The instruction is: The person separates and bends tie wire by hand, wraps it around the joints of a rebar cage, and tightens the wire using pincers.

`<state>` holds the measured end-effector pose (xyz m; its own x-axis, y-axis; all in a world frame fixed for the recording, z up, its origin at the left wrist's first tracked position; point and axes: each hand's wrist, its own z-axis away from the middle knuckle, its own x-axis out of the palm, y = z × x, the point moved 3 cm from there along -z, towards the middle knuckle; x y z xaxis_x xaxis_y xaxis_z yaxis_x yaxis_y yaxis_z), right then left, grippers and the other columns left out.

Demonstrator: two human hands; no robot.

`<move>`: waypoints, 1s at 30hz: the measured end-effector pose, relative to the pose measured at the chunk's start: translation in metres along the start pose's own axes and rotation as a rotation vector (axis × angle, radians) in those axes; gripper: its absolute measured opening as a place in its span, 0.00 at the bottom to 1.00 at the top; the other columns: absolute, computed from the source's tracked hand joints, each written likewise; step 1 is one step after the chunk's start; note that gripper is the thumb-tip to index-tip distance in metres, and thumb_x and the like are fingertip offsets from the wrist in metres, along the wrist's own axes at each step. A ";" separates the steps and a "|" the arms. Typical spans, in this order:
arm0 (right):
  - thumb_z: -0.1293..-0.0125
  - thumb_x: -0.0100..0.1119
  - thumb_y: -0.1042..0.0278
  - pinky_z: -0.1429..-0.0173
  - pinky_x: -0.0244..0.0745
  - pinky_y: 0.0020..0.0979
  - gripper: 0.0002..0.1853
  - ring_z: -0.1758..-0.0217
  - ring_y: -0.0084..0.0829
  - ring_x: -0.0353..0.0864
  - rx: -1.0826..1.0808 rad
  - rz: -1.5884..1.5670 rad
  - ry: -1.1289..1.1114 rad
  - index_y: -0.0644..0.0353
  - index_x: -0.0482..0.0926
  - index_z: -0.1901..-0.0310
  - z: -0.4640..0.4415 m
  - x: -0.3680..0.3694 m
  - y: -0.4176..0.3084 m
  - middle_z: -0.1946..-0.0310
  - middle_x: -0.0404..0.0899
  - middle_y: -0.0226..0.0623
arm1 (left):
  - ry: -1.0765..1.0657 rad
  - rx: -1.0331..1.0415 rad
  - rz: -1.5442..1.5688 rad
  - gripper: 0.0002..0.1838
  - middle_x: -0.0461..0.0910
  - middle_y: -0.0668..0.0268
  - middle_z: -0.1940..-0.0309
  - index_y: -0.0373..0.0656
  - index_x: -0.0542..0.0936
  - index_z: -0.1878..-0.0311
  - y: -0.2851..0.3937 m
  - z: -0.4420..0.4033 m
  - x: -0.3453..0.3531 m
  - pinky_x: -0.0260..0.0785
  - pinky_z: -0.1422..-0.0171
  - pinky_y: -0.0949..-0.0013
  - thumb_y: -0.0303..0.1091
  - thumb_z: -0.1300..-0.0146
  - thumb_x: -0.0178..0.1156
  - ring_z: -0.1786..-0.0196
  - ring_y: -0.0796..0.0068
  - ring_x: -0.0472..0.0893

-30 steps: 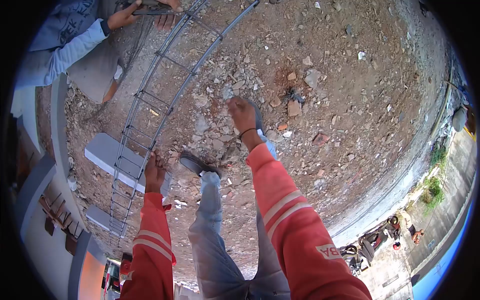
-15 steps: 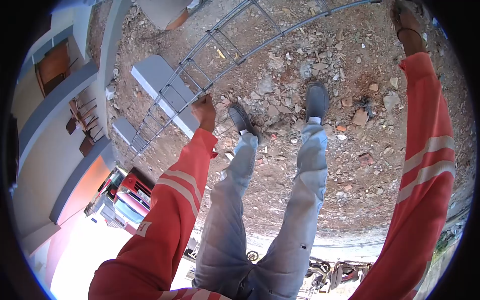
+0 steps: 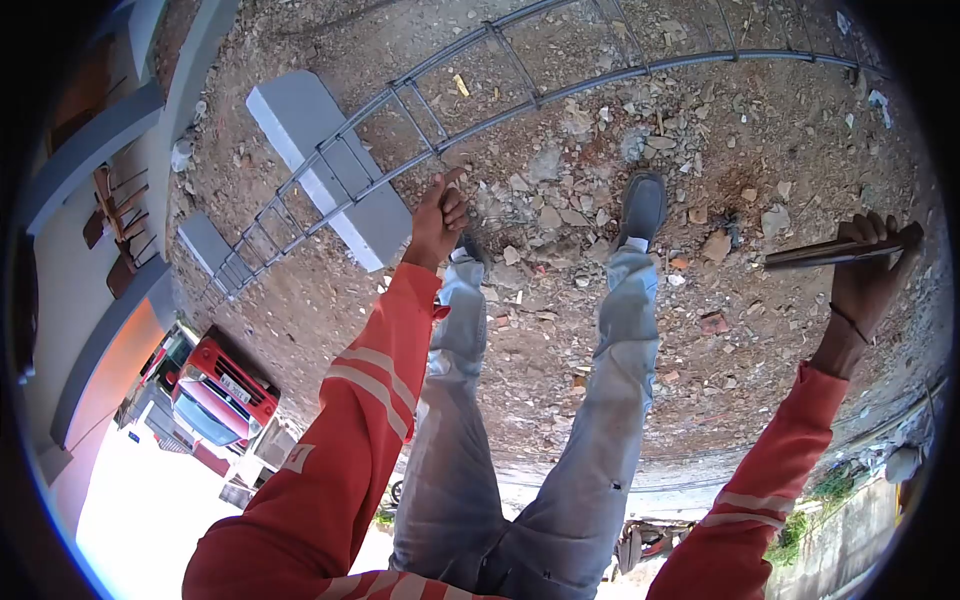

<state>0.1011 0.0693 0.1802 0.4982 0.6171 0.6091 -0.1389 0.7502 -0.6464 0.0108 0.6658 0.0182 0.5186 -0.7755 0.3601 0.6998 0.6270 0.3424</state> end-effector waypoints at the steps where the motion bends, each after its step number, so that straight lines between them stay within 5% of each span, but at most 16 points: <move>1: 0.29 0.59 0.52 0.66 0.60 0.23 0.21 0.70 0.21 0.58 0.148 -0.096 -0.116 0.65 0.71 0.51 0.012 0.021 0.028 0.67 0.62 0.30 | 0.003 -0.010 0.016 0.20 0.62 0.76 0.81 0.44 0.75 0.43 -0.002 0.001 -0.007 0.54 0.80 0.78 0.50 0.25 0.51 0.81 0.85 0.60; 4: 0.30 0.53 0.77 0.70 0.62 0.19 0.16 0.70 0.17 0.60 0.517 -0.089 0.011 0.69 0.70 0.43 0.049 0.061 0.148 0.65 0.66 0.30 | 0.188 0.022 -0.262 0.21 0.58 0.78 0.87 0.48 0.73 0.72 0.004 0.003 -0.011 0.46 0.87 0.76 0.52 0.27 0.54 0.88 0.86 0.56; 6: 0.35 0.52 0.78 0.69 0.64 0.21 0.19 0.70 0.18 0.63 0.804 0.149 0.060 0.66 0.72 0.42 0.079 0.086 0.228 0.65 0.69 0.29 | 0.158 -0.028 -0.251 0.21 0.59 0.78 0.87 0.48 0.72 0.73 0.007 0.007 -0.015 0.46 0.87 0.76 0.52 0.27 0.54 0.88 0.86 0.57; 9: 0.39 0.51 0.77 0.67 0.68 0.25 0.22 0.71 0.21 0.69 1.004 0.707 -0.205 0.67 0.72 0.41 0.102 0.101 0.331 0.70 0.71 0.31 | 0.142 -0.059 -0.283 0.23 0.60 0.78 0.87 0.49 0.69 0.77 0.016 0.017 -0.009 0.45 0.86 0.76 0.51 0.28 0.55 0.88 0.86 0.57; 11: 0.40 0.51 0.76 0.63 0.74 0.37 0.20 0.68 0.37 0.78 0.693 1.514 -0.638 0.68 0.72 0.44 0.092 0.111 0.381 0.74 0.74 0.37 | 0.154 -0.063 -0.372 0.23 0.59 0.78 0.88 0.49 0.69 0.78 0.018 0.020 -0.012 0.44 0.86 0.75 0.50 0.27 0.54 0.88 0.86 0.56; 12: 0.40 0.51 0.76 0.63 0.74 0.37 0.20 0.68 0.37 0.78 0.693 1.524 -0.638 0.68 0.72 0.44 0.091 0.113 0.402 0.74 0.74 0.37 | 0.150 -0.063 -0.364 0.23 0.59 0.78 0.88 0.49 0.69 0.78 0.016 0.021 -0.015 0.44 0.86 0.75 0.50 0.27 0.54 0.88 0.86 0.56; 14: 0.43 0.54 0.77 0.54 0.76 0.48 0.20 0.58 0.56 0.81 0.307 1.860 -0.684 0.68 0.70 0.47 0.083 0.125 0.426 0.66 0.76 0.48 | 0.173 0.041 -0.489 0.23 0.60 0.76 0.90 0.46 0.71 0.77 0.017 0.020 -0.017 0.45 0.86 0.73 0.48 0.27 0.51 0.90 0.83 0.56; 18: 0.46 0.57 0.78 0.47 0.74 0.54 0.21 0.53 0.62 0.78 0.085 1.817 -0.651 0.66 0.68 0.48 0.080 0.146 0.443 0.57 0.75 0.56 | 0.162 0.057 -0.438 0.22 0.56 0.79 0.88 0.48 0.68 0.77 0.009 0.017 -0.022 0.44 0.85 0.75 0.47 0.27 0.53 0.88 0.86 0.53; 21: 0.47 0.51 0.86 0.48 0.73 0.51 0.20 0.52 0.61 0.75 -0.033 1.864 -0.712 0.70 0.67 0.50 0.085 0.166 0.445 0.55 0.71 0.59 | 0.131 -0.088 -0.243 0.20 0.56 0.79 0.87 0.48 0.69 0.77 0.013 0.028 -0.013 0.44 0.84 0.75 0.44 0.28 0.54 0.87 0.86 0.53; 27: 0.45 0.54 0.80 0.54 0.76 0.52 0.12 0.59 0.59 0.80 0.045 1.975 -0.486 0.68 0.72 0.58 0.099 0.186 0.441 0.65 0.78 0.55 | 0.019 -0.252 -0.045 0.17 0.65 0.74 0.80 0.48 0.71 0.74 0.014 0.022 -0.019 0.57 0.77 0.72 0.45 0.30 0.55 0.79 0.80 0.65; 30: 0.44 0.59 0.74 0.60 0.76 0.52 0.08 0.66 0.59 0.81 -0.053 1.775 -0.509 0.67 0.74 0.64 0.099 0.171 0.458 0.73 0.79 0.54 | 0.123 -0.103 -0.251 0.17 0.76 0.67 0.67 0.45 0.77 0.61 0.028 0.007 -0.023 0.69 0.62 0.68 0.50 0.31 0.56 0.64 0.74 0.75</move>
<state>0.0376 0.5423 0.0336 -0.4620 0.5881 -0.6638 -0.1191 -0.7828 -0.6107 0.0147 0.7014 0.0259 0.3741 -0.9125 0.1652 0.8566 0.4083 0.3154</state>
